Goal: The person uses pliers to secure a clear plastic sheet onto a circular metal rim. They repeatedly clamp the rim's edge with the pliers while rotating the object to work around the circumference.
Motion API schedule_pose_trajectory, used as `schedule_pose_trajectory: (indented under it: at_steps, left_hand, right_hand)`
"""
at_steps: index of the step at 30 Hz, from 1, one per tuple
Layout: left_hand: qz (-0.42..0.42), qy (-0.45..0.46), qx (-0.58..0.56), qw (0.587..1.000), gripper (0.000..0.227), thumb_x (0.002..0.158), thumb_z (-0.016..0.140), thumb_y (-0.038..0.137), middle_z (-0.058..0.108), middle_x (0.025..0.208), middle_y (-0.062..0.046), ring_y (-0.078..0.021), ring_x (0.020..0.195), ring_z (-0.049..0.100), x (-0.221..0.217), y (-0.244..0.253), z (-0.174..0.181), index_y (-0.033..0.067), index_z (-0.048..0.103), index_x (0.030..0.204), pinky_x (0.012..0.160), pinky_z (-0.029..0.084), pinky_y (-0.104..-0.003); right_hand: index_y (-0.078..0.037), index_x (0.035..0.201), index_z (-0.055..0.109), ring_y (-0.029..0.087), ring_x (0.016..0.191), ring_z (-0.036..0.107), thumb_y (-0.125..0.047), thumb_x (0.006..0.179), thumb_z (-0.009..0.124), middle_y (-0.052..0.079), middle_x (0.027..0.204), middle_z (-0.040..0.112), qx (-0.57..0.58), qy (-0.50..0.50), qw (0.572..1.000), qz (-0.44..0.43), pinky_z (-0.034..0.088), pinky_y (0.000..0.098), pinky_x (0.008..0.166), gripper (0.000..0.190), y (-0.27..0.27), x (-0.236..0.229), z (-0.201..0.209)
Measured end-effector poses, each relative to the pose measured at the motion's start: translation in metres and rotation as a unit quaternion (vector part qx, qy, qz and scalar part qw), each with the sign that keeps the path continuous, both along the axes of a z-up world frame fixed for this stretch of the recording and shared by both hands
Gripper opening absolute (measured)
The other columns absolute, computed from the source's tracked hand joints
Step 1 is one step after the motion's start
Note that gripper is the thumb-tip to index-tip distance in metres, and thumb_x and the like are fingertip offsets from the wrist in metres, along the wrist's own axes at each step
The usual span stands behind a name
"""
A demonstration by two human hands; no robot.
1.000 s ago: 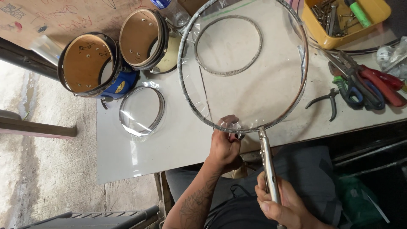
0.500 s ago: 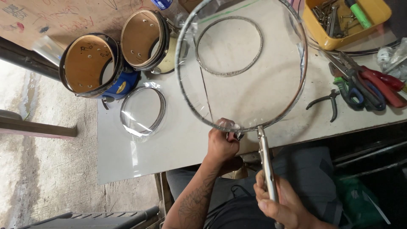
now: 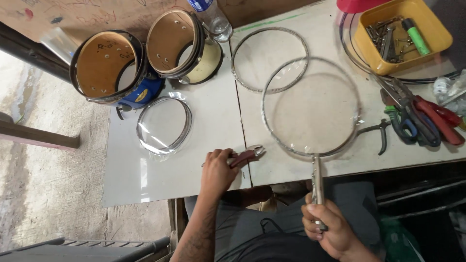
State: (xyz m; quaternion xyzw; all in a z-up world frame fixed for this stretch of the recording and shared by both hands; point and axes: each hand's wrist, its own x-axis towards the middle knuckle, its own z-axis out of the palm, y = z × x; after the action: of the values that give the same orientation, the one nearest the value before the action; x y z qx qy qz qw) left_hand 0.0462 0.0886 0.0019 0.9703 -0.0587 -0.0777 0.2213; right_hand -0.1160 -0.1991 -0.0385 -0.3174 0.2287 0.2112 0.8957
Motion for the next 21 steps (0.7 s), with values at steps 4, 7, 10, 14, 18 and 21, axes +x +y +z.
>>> schedule_pose_trajectory:
  at_steps: [4,7,10,14,18,21]
  left_hand:
    - [-0.029,-0.043,-0.013,0.999,0.038,0.077,0.076,0.016,0.072,0.109,-0.015,-0.0399,0.101,0.060,0.002,0.022,-0.007,0.0108,0.074,0.114,0.091,0.050,-0.047]
    - [-0.036,-0.017,-0.013,0.999,0.049,0.075,0.074,0.015,0.068,0.118,-0.016,-0.0415,0.108,0.057,0.001,0.027,-0.008,0.0112,0.069,0.123,0.099,0.046,-0.048]
    - [-0.021,0.043,-0.014,0.999,0.062,0.074,0.077,0.018,0.060,0.133,-0.013,-0.0398,0.130,0.045,-0.008,0.018,0.007,0.0160,0.062,0.134,0.104,0.045,-0.051]
    - [0.016,-0.099,-0.143,0.985,0.040,0.088,0.074,0.034,0.072,0.109,-0.008,-0.0259,0.100,0.065,-0.031,-0.019,0.024,0.0091,0.070,0.119,0.087,0.054,-0.040]
    - [-0.036,0.266,-0.335,0.903,0.059,0.096,0.044,0.052,0.080,0.103,-0.007,-0.0163,0.087,0.073,-0.051,-0.061,0.044,0.0084,0.069,0.127,0.074,0.058,-0.029]
    - [0.016,0.453,-0.499,0.739,0.041,0.096,0.056,0.051,0.059,0.082,-0.005,-0.0181,0.077,0.060,-0.059,-0.078,0.028,0.0103,0.060,0.088,0.076,0.060,-0.039]
  right_hand:
    - [-0.011,0.089,0.043,0.009,0.045,0.025,-0.015,0.094,0.060,-0.002,0.064,0.026,-0.060,-0.019,0.998,0.014,0.015,0.0263,0.036,0.017,0.020,0.001,0.007]
    - [-0.013,0.090,0.044,0.011,0.047,0.026,-0.020,0.098,0.061,-0.001,0.067,0.027,-0.034,0.003,0.999,0.026,0.020,0.0283,0.040,0.020,0.027,0.004,0.008]
    - [-0.013,0.092,0.046,0.015,0.048,0.030,-0.020,0.099,0.065,0.001,0.071,0.030,-0.073,0.024,0.997,0.032,0.024,0.0320,0.041,0.021,0.036,0.011,0.016]
    - [-0.013,0.093,0.048,0.012,0.048,0.034,-0.025,0.096,0.072,0.004,0.070,0.038,-0.159,0.060,0.983,0.064,0.028,0.0292,0.041,0.026,0.047,0.018,0.036]
    - [-0.013,0.114,0.058,0.010,0.043,0.037,-0.034,0.096,0.066,0.001,0.067,0.039,-0.187,0.033,0.979,0.069,0.030,0.0266,0.037,0.029,0.055,0.019,0.047]
    - [-0.013,0.093,0.054,0.012,0.047,0.037,-0.058,0.097,0.052,0.000,0.069,0.038,-0.141,0.055,0.986,0.072,0.031,0.0264,0.040,0.045,0.061,0.008,0.033]
